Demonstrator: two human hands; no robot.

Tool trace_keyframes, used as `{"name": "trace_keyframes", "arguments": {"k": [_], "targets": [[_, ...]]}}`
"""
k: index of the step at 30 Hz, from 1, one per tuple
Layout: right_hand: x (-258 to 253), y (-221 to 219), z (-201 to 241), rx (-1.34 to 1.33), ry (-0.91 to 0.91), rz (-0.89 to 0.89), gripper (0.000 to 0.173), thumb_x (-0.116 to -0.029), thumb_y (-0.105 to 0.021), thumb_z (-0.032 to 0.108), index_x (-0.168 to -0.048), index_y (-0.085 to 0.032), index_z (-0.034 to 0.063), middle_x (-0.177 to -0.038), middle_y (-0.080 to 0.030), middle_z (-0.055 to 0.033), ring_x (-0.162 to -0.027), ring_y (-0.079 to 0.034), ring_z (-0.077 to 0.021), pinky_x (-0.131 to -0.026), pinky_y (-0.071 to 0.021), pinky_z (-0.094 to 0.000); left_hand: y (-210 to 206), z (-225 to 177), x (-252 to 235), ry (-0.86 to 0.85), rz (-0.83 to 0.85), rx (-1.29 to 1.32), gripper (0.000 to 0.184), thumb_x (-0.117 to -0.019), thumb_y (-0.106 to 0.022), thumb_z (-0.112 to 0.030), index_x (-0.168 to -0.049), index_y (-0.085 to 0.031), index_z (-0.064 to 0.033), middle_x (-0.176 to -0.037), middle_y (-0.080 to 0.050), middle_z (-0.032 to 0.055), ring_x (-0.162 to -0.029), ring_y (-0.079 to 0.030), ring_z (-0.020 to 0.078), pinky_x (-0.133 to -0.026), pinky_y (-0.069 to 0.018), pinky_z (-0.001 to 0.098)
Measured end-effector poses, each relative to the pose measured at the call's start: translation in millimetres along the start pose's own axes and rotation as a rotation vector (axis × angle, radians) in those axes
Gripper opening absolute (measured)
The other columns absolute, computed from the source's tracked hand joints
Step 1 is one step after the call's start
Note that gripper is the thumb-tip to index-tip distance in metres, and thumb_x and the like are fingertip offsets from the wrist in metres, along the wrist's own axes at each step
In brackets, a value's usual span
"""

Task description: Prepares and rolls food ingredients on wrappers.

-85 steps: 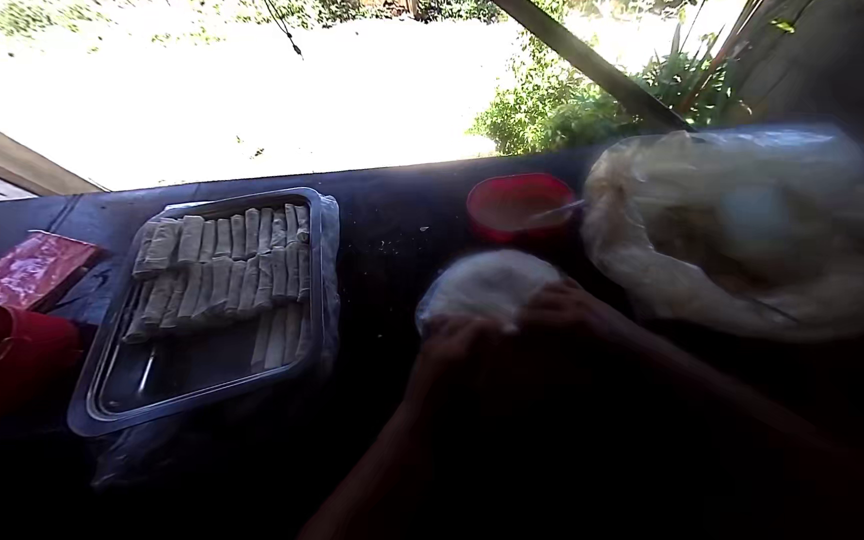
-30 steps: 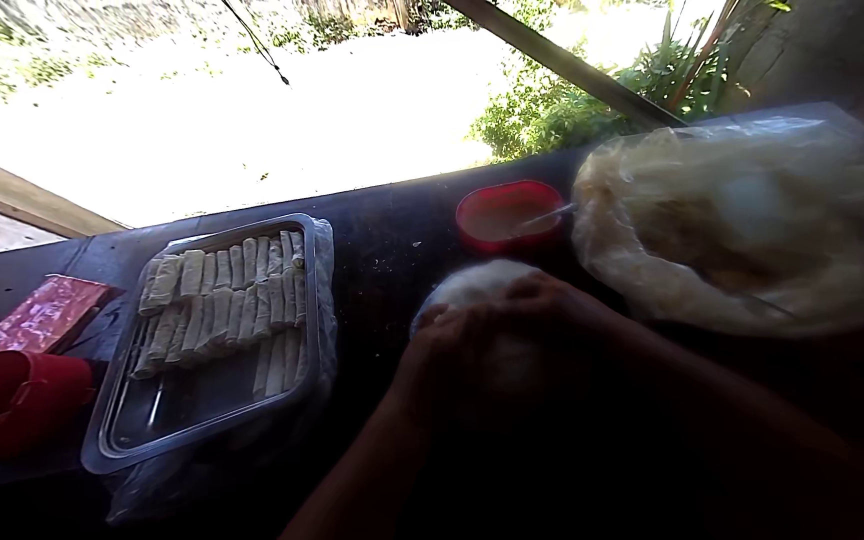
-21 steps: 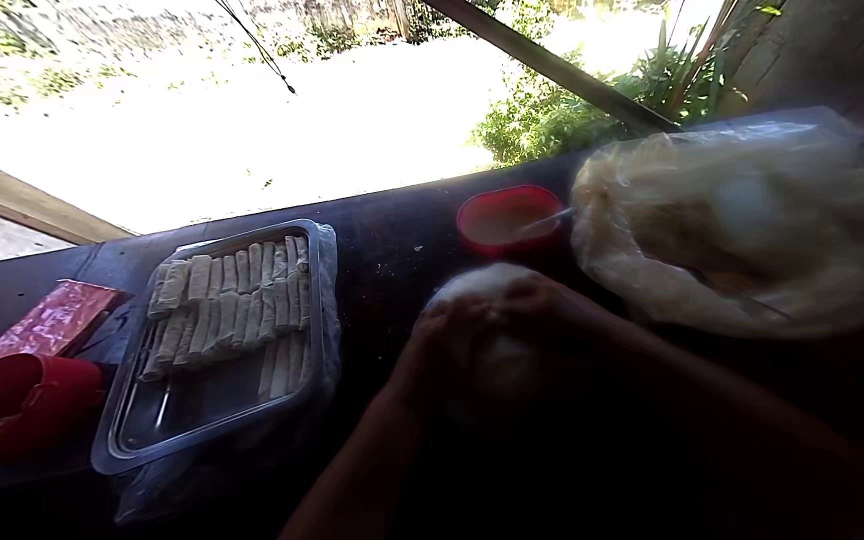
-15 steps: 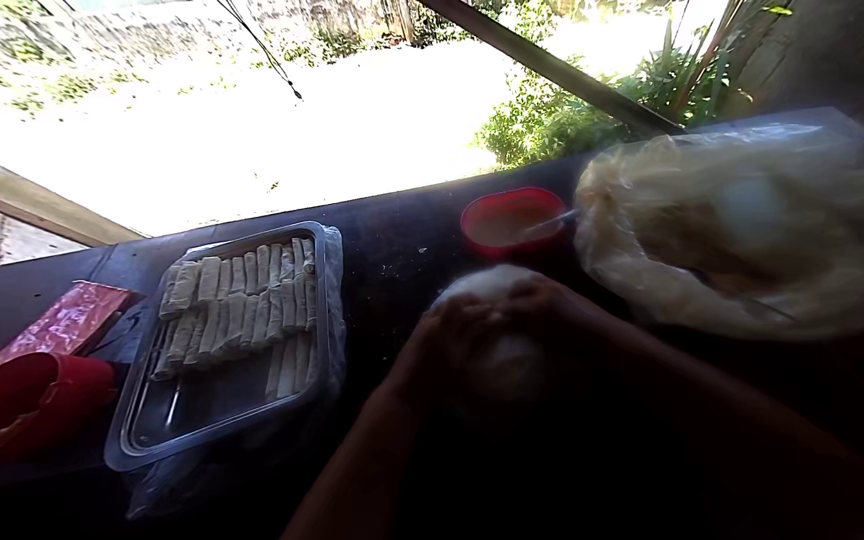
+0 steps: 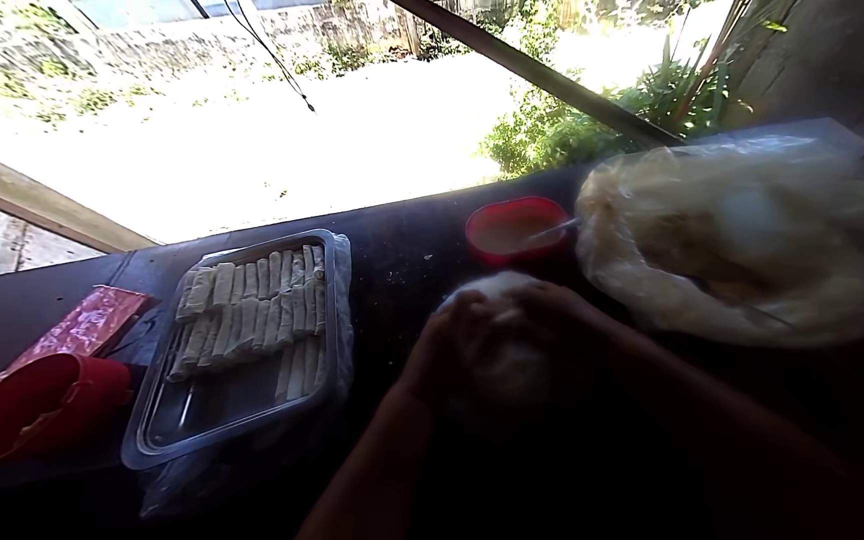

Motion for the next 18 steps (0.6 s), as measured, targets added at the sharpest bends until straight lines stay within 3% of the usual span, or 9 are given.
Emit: {"name": "trace_keyframes", "arguments": {"k": [4, 7, 12, 16, 18], "targets": [[6.7, 9.0, -12.9, -0.217, -0.094, -0.077, 0.053, -0.0963, -0.069, 0.027, -0.144, -0.055, 0.0102, -0.127, -0.064, -0.0077, -0.090, -0.065, -0.0078, -0.081, -0.0569, -0.0238, 8.1, 8.0, -0.5, 0.092, -0.058, 0.269, 0.042, -0.0964, -0.072, -0.024, -0.130, -0.051, -0.0094, -0.103, -0.078, -0.0034, -0.085, -0.074, 0.0056, -0.076, -0.0610, 0.0254], [7.3, 9.4, -18.4, -0.317, -0.128, -0.086, 0.055, -0.0969, -0.068, 0.026, -0.148, -0.052, 0.0111, -0.128, -0.064, -0.0057, -0.089, -0.066, -0.0058, -0.079, -0.0569, -0.0210, 18.4, 14.3, -0.5, 0.155, -0.095, 0.455, 0.043, -0.0939, -0.075, -0.018, -0.128, -0.050, -0.0067, -0.099, -0.078, 0.0008, -0.087, -0.076, 0.0117, -0.079, -0.0635, 0.0298], [7.3, 8.4, -18.4, -0.338, -0.123, -0.081, 0.058, -0.0958, -0.070, 0.025, -0.148, -0.052, 0.0097, -0.126, -0.065, -0.0049, -0.089, -0.066, -0.0054, -0.079, -0.0569, -0.0200, 25.7, 26.7, 2.6, 0.315, -0.158, 0.671, 0.037, -0.0953, -0.070, -0.006, -0.126, -0.050, -0.0019, -0.097, -0.077, 0.0107, -0.088, -0.076, 0.0197, -0.082, -0.0630, 0.0350], [4.6, 5.9, -13.0, -0.240, -0.089, -0.043, 0.054, -0.0955, -0.069, 0.025, -0.145, -0.056, 0.0089, -0.126, -0.066, -0.0058, -0.096, -0.066, -0.0064, -0.085, -0.0567, -0.0215, 26.1, 20.2, 6.9, 0.163, -0.045, 0.224, 0.030, -0.1004, -0.065, -0.020, -0.126, -0.057, -0.0062, -0.106, -0.077, -0.0010, -0.096, -0.074, 0.0070, -0.086, -0.0611, 0.0275], [5.2, 5.3, -13.1, -0.223, -0.090, -0.048, 0.053, -0.0952, -0.069, 0.024, -0.144, -0.057, 0.0089, -0.126, -0.066, -0.0062, -0.097, -0.066, -0.0070, -0.086, -0.0566, -0.0222, 24.2, 8.5, 6.6, 0.048, -0.006, -0.015, 0.039, -0.0962, -0.071, -0.030, -0.127, -0.060, -0.0094, -0.108, -0.075, -0.0043, -0.101, -0.071, 0.0062, -0.093, -0.0585, 0.0319]]}}
Point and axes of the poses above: each hand's wrist, its own x-axis away from the middle knuckle, its own y-axis out of the back of the hand, z = x × y, the point moved 8 cm from there along -x, towards the middle knuckle
